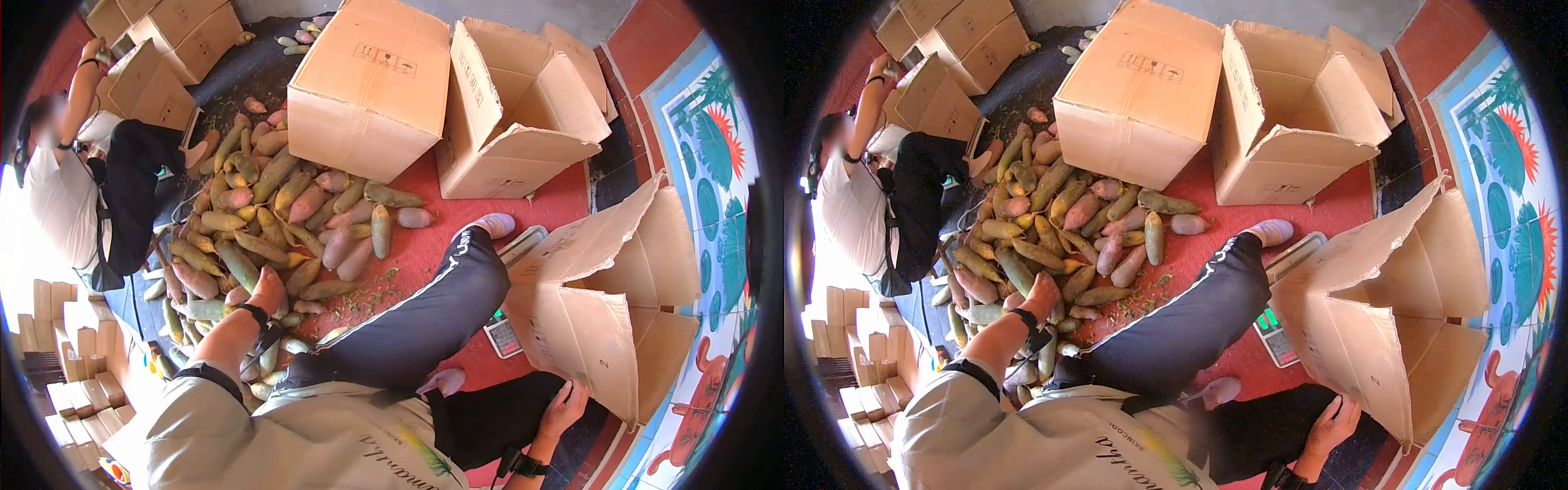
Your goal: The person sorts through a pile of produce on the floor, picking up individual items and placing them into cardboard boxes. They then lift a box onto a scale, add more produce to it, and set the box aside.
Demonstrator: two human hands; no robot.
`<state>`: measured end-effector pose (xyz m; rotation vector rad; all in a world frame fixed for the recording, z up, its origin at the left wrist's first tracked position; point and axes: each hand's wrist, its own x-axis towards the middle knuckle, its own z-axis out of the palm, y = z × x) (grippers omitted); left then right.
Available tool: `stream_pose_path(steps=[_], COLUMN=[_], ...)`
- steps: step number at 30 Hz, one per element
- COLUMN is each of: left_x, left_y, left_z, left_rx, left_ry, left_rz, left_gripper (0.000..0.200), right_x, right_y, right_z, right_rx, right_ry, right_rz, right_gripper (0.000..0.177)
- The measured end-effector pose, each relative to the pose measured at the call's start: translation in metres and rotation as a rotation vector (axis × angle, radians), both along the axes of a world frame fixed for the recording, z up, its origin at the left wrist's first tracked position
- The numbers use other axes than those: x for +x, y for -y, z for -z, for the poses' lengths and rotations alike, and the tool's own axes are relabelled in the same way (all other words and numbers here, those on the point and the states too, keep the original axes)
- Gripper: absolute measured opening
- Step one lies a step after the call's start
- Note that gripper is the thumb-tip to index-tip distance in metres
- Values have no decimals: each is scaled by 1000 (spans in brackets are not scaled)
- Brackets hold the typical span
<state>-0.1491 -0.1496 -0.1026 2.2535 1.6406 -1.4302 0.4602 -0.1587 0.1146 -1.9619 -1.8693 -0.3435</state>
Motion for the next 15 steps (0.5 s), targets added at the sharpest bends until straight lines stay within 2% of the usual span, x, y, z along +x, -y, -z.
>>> stream_pose_path(steps=[2,3,5,6,8,9,11,12,14,15], left_x=[-8,-6,2,-2,-11,-13,-16,-24,-45,-48], left_y=[10,5,-15,-18,-23,-30,-52,-56,-62,-69], left_z=[5,-4,-29,-25,-12,-26,-68,-68,-67,-74], left_rx=[167,169,-363,-360,-4,-4,168,169,444,428], left_ry=[45,42,83,84,235,234,276,276,343,315], left_rz=[69,66,-220,-222,-562,-564,-624,-624,-675,-737], left_gripper=[42,42,47,47,48,48,46,46,51,55], right_x=[-2,-2,2,3,3,3,2,1,0,-1], right_y=[-1,-1,-1,-1,-1,-1,0,0,0,0], right_z=[-1,-1,3,4,4,4,3,2,-1,-1], right_rx=[-17,-37,-46,-55,-47,-41,-46,-51,-57,-63], right_ry=[-37,-70,-65,-59,-39,-19,-27,-35,-40,-47], right_rz=[9,20,17,18,16,14,17,23,28,32], right_gripper=[12,13,13,13,12,10,11,11,11,11])
